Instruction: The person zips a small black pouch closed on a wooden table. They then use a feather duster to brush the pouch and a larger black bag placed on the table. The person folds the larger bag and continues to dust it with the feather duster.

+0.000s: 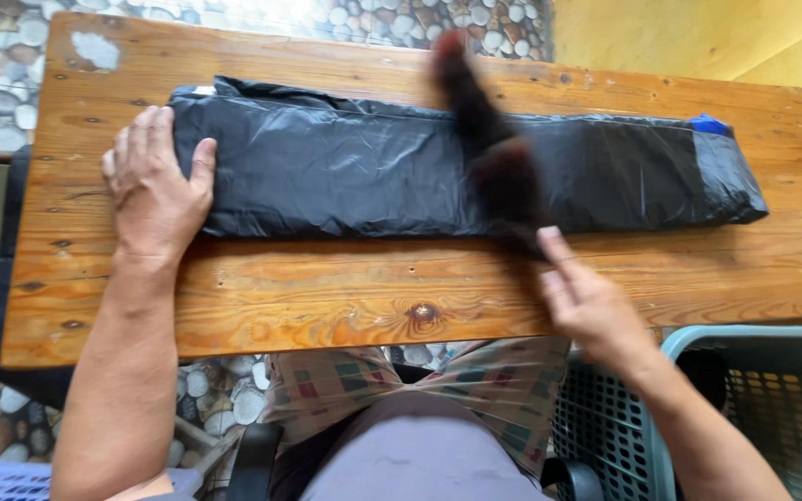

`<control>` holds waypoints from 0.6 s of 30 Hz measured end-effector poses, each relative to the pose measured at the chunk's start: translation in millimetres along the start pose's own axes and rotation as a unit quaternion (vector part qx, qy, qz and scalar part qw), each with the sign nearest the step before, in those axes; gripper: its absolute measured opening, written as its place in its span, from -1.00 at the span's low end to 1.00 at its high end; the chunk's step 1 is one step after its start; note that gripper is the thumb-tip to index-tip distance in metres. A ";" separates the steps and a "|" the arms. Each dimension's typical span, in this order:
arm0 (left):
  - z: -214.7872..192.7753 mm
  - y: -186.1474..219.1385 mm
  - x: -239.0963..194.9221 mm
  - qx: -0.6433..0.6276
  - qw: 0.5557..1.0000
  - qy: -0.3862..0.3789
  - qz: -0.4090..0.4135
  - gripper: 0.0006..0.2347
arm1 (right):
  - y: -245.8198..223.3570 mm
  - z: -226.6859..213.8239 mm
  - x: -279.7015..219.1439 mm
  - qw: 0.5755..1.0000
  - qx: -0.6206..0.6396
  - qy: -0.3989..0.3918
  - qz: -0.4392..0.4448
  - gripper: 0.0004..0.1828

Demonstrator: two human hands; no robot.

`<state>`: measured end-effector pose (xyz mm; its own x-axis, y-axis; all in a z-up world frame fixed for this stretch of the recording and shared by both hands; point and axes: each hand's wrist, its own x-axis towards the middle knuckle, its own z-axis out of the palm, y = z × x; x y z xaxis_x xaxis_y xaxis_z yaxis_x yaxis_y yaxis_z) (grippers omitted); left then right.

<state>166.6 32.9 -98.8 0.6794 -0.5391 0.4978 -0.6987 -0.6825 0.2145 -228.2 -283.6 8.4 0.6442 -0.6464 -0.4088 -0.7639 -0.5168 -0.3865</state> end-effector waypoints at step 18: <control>5.8 -18.0 -4.6 0.068 0.995 0.013 0.066 -0.58 | 124.5 -37.7 6.7 0.982 -0.067 0.161 0.076 -0.38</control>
<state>177.4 44.8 -109.8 0.5768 -0.6170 0.5355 -0.7437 -0.6678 0.0315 -320.4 -373.5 -11.3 0.4932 -0.8546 -0.1625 -0.8623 -0.4556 -0.2209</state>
